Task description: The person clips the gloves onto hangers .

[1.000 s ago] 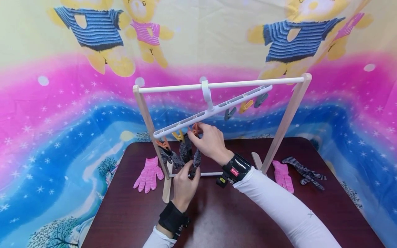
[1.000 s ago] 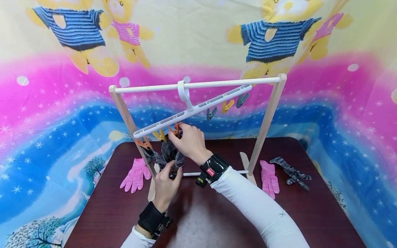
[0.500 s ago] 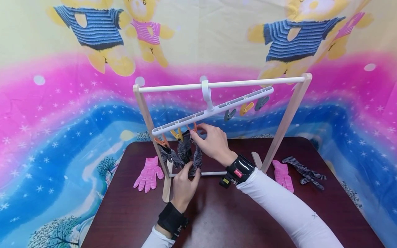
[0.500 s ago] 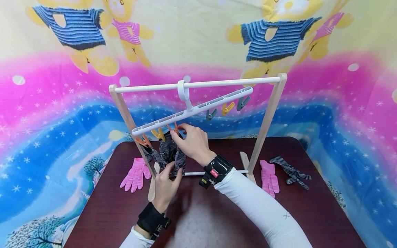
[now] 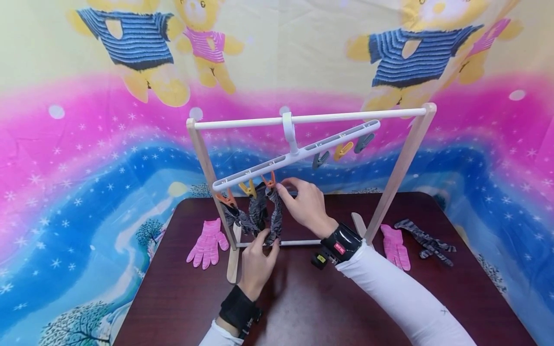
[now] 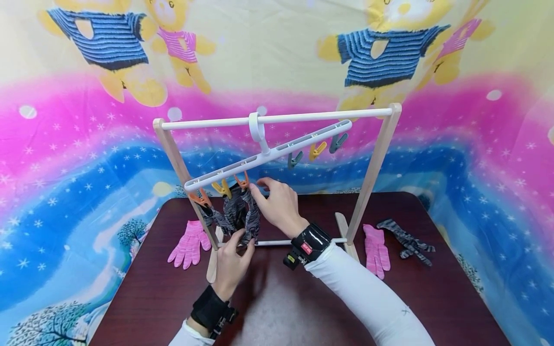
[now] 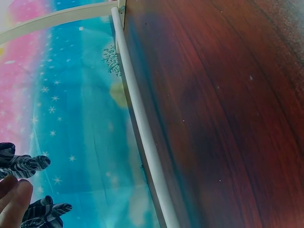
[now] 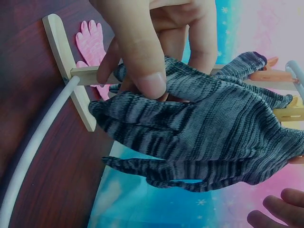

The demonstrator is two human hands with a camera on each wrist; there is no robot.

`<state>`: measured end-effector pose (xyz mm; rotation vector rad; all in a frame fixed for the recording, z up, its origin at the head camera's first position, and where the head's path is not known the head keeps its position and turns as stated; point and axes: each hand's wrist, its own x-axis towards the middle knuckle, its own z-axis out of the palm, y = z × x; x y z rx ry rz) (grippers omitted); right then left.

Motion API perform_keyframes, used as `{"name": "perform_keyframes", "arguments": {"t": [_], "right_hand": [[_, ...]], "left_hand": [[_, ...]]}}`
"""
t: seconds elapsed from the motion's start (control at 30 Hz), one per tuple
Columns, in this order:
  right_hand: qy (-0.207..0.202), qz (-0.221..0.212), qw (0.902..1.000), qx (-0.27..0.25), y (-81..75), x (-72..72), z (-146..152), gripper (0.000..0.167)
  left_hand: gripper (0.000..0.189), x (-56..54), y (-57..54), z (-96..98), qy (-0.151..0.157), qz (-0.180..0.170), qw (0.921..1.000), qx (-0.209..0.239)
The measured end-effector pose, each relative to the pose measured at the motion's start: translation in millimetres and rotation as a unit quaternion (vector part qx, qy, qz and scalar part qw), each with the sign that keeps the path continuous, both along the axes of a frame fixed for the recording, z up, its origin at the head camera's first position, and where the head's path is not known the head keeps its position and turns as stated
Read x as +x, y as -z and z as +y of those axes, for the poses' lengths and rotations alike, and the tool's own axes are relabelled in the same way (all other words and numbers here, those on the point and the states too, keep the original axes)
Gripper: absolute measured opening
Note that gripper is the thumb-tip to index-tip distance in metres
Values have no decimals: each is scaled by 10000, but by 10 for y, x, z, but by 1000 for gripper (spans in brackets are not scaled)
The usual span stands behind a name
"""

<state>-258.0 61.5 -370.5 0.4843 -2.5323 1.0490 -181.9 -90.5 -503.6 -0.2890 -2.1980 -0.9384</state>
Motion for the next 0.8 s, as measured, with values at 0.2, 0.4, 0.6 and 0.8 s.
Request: {"name": "perform_keyframes", "arguments": {"t": [0.2,0.4,0.6,0.8], "right_hand": [[50,-73,9999,-79,97,10,61,36],[145,-203,9997,-55,197,33,123,34],[217,-301,9993,-28,308,48,175,33],[336,-511,9981,62,441,47,234,31]], "left_hand": [[32,9,33,11,-30,147,9999,-48],[31,18,70,11,-49,157,9998,-61],[29,27,104,2,-3,109,9999,-60],[29,32,147,-12,-98,198,9996,-162]]}}
